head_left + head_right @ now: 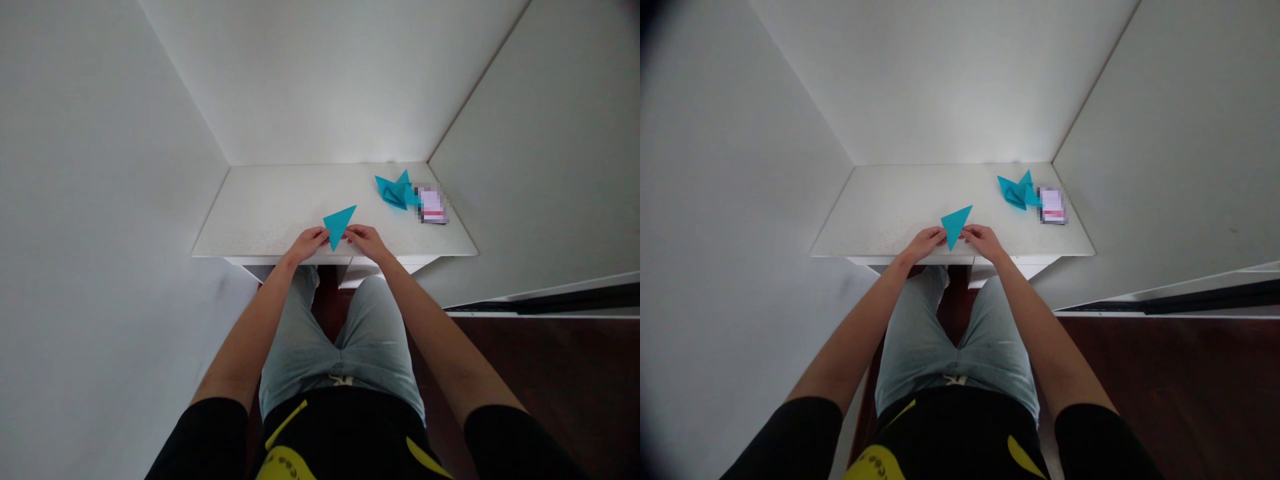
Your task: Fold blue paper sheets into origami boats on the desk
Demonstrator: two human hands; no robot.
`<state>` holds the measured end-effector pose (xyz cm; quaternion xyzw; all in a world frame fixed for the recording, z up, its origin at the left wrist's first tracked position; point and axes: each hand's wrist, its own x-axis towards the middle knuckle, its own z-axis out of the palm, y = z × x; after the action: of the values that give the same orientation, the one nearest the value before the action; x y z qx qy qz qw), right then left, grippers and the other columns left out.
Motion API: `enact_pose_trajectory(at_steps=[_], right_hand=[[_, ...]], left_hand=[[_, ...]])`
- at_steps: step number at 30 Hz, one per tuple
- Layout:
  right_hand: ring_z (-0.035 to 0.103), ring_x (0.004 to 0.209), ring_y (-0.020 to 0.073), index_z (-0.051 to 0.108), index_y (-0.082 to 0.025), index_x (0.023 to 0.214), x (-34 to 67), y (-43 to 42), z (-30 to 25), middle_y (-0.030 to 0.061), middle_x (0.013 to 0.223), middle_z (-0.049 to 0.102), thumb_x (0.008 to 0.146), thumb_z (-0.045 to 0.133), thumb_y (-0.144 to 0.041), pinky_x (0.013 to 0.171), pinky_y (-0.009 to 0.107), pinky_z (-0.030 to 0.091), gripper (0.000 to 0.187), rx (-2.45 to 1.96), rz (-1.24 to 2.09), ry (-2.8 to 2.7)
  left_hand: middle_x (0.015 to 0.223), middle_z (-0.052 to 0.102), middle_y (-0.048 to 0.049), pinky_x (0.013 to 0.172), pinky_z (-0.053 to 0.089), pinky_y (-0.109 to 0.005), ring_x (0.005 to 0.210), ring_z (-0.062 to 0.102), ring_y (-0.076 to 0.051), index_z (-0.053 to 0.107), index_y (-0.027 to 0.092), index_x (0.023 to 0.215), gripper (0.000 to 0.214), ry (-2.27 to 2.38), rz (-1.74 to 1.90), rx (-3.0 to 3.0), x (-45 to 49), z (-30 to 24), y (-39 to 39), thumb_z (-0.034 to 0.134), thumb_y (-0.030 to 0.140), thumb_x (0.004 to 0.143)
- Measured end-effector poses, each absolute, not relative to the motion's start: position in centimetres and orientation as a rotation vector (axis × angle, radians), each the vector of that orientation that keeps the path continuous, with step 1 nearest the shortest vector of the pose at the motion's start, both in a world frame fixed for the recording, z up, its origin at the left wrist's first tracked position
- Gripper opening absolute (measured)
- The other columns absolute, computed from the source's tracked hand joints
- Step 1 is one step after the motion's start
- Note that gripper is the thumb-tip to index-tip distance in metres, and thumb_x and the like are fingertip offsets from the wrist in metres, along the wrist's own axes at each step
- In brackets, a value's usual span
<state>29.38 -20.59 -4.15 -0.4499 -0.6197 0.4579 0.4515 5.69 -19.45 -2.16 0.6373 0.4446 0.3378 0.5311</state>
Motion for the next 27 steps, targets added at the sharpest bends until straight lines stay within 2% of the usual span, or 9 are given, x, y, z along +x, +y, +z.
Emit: enact_pose_trajectory(at_steps=[7,14,17,19,20,23,25,27], right_hand=[[0.073,0.083,0.0237,0.083,-0.026,0.092,29.3,-20.4,-4.6,0.0048,0.089,0.082,0.081,0.080,-0.067,0.079,0.039,0.060,0.043,-1.118,1.144,-1.510],[0.072,0.082,0.0227,0.079,-0.025,0.088,29.2,-20.4,-4.5,0.0040,0.088,0.080,0.083,0.077,-0.055,0.080,0.038,0.059,0.031,-1.105,1.127,-1.529],[0.068,0.074,0.0204,0.075,-0.024,0.084,29.3,-20.2,-4.9,0.0011,0.079,0.076,0.078,0.077,-0.048,0.077,0.036,0.056,0.024,-1.137,1.097,-1.517],[0.066,0.071,0.0196,0.072,-0.024,0.082,29.3,-20.0,-5.1,0.0002,0.076,0.074,0.076,0.076,-0.045,0.077,0.036,0.055,0.022,-1.148,1.086,-1.515],[0.065,0.071,0.0194,0.070,-0.024,0.081,29.3,-20.0,-5.2,0.0001,0.076,0.074,0.075,0.075,-0.044,0.077,0.036,0.054,0.021,-1.149,1.082,-1.514],[0.063,0.069,0.0189,0.067,-0.024,0.080,29.2,-19.9,-5.3,-0.0004,0.074,0.071,0.075,0.075,-0.042,0.073,0.035,0.052,0.021,-1.154,1.063,-1.522],[0.060,0.067,0.0178,0.068,-0.023,0.084,29.0,-20.0,-5.3,-0.0019,0.072,0.068,0.074,0.075,-0.041,0.068,0.033,0.049,0.021,-1.164,1.042,-1.538],[0.056,0.064,0.0162,0.070,-0.023,0.091,28.8,-20.1,-5.2,-0.0039,0.070,0.064,0.074,0.076,-0.038,0.064,0.031,0.045,0.024,-1.174,1.031,-1.553]], left_hand=[[0.074,0.062,-0.0008,0.075,0.046,-0.030,0.075,0.055,-0.018,0.066,0.021,0.078,0.043,1.074,0.784,1.534,5.7,-2.3,-19.4,0.066,0.062,0.091],[0.076,0.066,-0.0003,0.078,0.048,-0.030,0.079,0.059,-0.018,0.068,0.020,0.079,0.040,1.070,0.769,1.631,5.6,-2.6,-19.5,0.065,0.056,0.094],[0.084,0.071,-0.0030,0.086,0.051,-0.031,0.086,0.063,-0.020,0.073,0.018,0.085,0.038,1.042,0.761,1.638,5.7,-2.9,-19.5,0.065,0.054,0.095],[0.095,0.073,-0.0060,0.088,0.052,-0.032,0.089,0.065,-0.020,0.076,0.016,0.102,0.037,1.065,0.792,1.597,6.0,-3.2,-19.6,0.069,0.051,0.094],[0.104,0.073,-0.0080,0.087,0.053,-0.033,0.089,0.065,-0.019,0.074,0.016,0.116,0.042,1.097,0.831,1.564,6.1,-3.3,-19.6,0.073,0.050,0.093],[0.135,0.064,-0.0143,0.082,0.056,-0.034,0.087,0.065,-0.016,0.053,0.022,0.156,0.086,1.190,0.974,1.499,6.5,-3.7,-20.0,0.088,0.051,0.083],[0.146,0.053,-0.0153,0.080,0.058,-0.034,0.088,0.067,-0.016,0.047,0.028,0.163,0.103,1.197,1.014,1.542,6.6,-3.7,-20.3,0.095,0.052,0.075],[0.147,0.048,-0.0141,0.081,0.060,-0.033,0.091,0.068,-0.016,0.055,0.029,0.157,0.103,1.188,1.003,1.617,6.6,-3.6,-20.6,0.100,0.051,0.068]])
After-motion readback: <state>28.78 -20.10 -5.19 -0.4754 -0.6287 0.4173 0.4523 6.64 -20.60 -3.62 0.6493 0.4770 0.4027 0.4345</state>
